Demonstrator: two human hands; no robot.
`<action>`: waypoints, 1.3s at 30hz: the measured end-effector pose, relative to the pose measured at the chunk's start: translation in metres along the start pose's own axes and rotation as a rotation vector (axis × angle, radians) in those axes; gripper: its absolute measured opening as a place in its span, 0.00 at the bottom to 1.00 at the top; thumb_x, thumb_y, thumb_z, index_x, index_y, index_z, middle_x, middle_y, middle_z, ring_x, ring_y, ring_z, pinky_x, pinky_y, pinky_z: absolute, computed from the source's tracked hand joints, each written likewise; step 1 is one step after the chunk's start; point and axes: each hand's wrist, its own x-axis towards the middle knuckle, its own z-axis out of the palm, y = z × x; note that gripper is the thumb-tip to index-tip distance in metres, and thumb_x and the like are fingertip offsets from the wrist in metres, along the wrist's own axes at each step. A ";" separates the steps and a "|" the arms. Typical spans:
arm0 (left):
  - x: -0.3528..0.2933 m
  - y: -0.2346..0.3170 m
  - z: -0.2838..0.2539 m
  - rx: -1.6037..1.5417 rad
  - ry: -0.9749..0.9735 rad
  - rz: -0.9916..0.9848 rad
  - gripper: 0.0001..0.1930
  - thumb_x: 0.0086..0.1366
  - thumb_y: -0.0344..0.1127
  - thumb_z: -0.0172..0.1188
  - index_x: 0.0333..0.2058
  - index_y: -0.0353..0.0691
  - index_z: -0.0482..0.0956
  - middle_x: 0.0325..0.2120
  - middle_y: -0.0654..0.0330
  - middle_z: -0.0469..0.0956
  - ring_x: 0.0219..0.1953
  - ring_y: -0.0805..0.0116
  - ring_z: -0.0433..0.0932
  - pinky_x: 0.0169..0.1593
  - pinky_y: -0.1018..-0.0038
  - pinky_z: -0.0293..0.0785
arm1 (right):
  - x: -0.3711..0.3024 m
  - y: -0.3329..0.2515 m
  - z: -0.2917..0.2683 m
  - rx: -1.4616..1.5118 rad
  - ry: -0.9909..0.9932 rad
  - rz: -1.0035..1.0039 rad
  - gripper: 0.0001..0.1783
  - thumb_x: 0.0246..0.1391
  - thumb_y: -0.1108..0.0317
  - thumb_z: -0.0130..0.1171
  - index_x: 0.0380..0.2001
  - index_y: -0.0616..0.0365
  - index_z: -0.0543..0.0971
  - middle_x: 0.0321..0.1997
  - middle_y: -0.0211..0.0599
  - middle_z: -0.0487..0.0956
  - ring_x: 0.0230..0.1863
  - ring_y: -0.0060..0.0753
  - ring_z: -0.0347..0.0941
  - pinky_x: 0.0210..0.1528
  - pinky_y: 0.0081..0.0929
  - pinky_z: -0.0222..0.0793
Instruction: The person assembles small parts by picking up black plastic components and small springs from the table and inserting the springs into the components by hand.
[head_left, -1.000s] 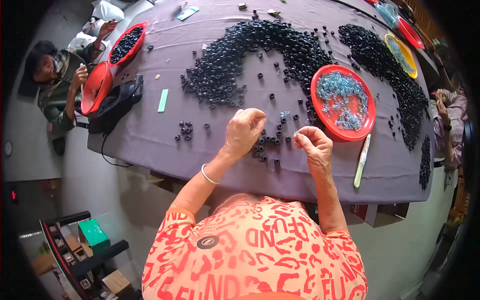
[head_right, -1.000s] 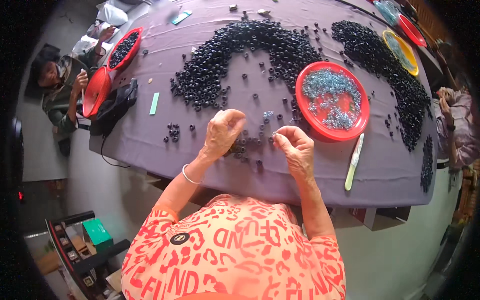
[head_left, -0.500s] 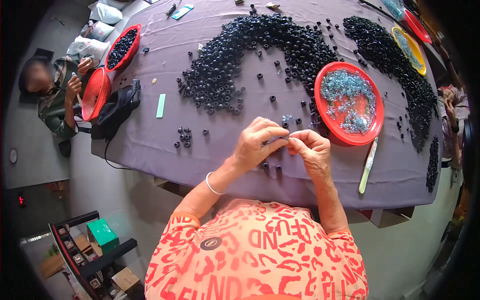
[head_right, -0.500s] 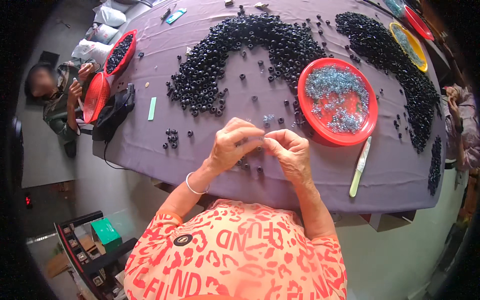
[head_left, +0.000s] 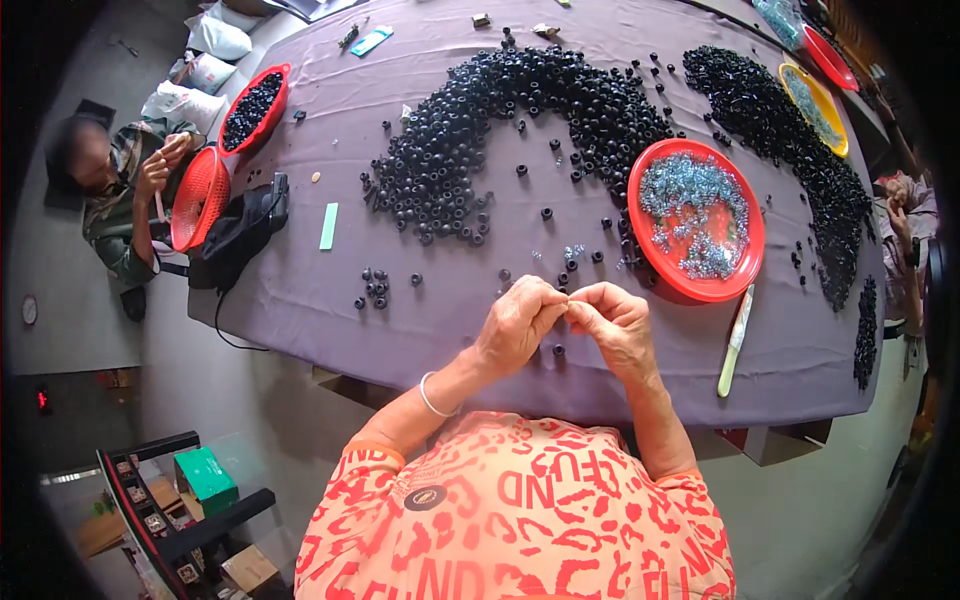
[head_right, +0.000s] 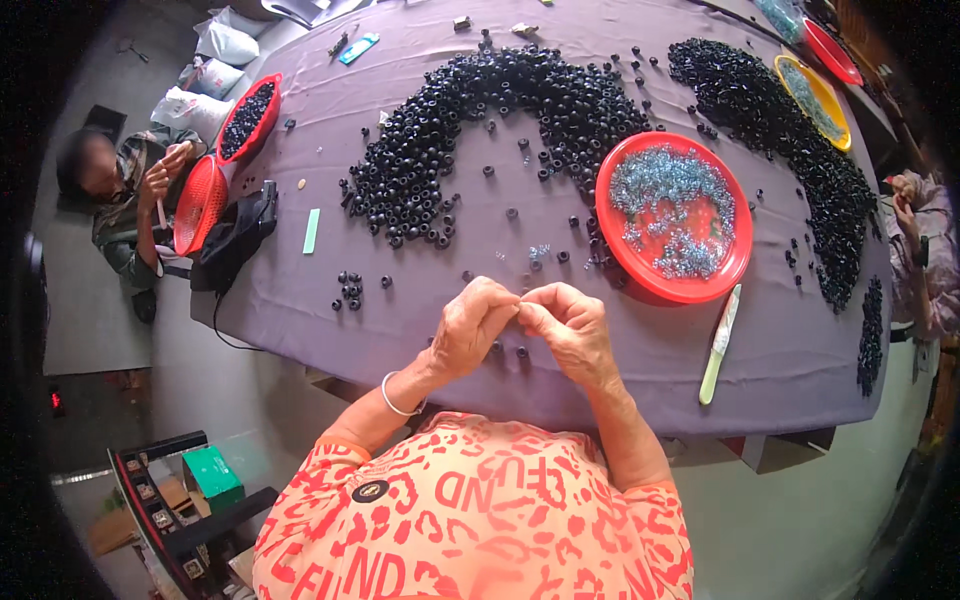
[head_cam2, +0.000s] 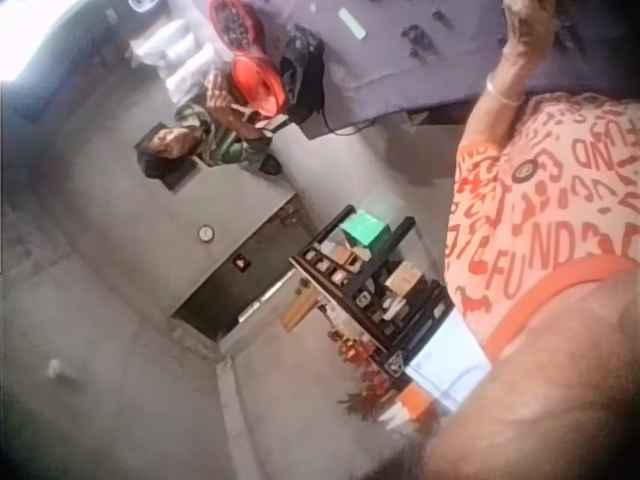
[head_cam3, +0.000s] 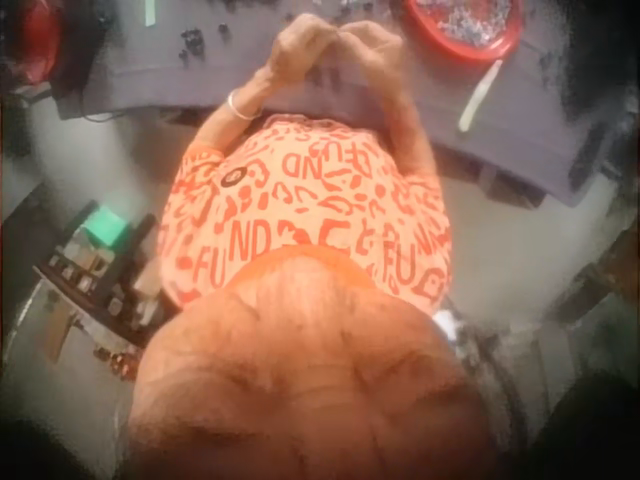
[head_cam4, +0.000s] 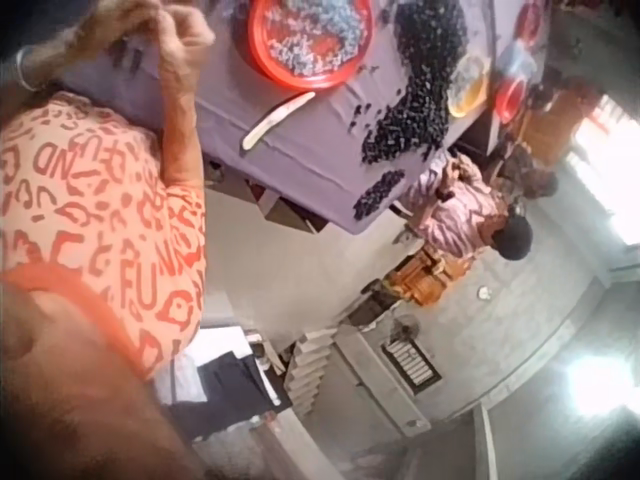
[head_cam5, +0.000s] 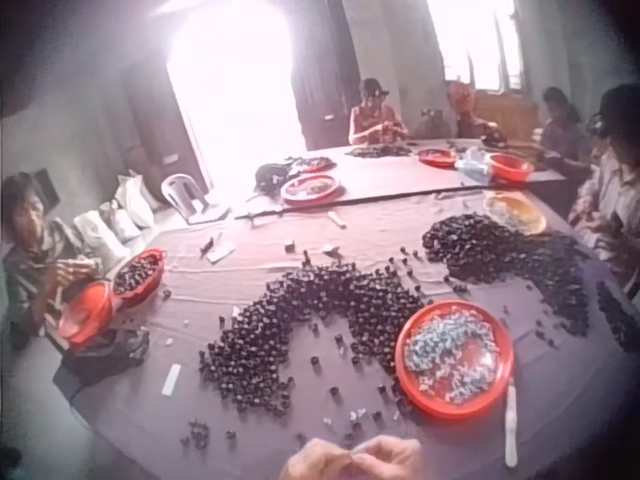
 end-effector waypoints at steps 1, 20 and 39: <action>-0.003 0.002 0.002 -0.102 0.007 -0.123 0.05 0.58 0.24 0.59 0.32 0.35 0.72 0.24 0.57 0.73 0.27 0.62 0.74 0.31 0.72 0.71 | -0.002 0.002 0.002 -0.033 0.028 -0.062 0.06 0.54 0.72 0.59 0.33 0.64 0.78 0.29 0.29 0.79 0.30 0.16 0.73 0.33 0.15 0.71; 0.000 0.025 0.001 -0.257 0.025 -0.562 0.08 0.65 0.30 0.55 0.28 0.34 0.69 0.19 0.66 0.69 0.24 0.81 0.63 0.28 0.80 0.64 | -0.001 0.003 0.001 -0.561 -0.020 -0.653 0.08 0.46 0.81 0.61 0.32 0.64 0.75 0.28 0.37 0.76 0.28 0.29 0.75 0.30 0.20 0.71; 0.045 -0.044 -0.012 0.458 -0.014 -0.233 0.08 0.49 0.28 0.64 0.29 0.37 0.75 0.28 0.56 0.75 0.34 0.57 0.73 0.39 0.67 0.70 | 0.005 0.029 -0.034 -0.666 0.373 -0.522 0.07 0.45 0.81 0.59 0.30 0.62 0.74 0.27 0.38 0.74 0.26 0.32 0.73 0.29 0.26 0.69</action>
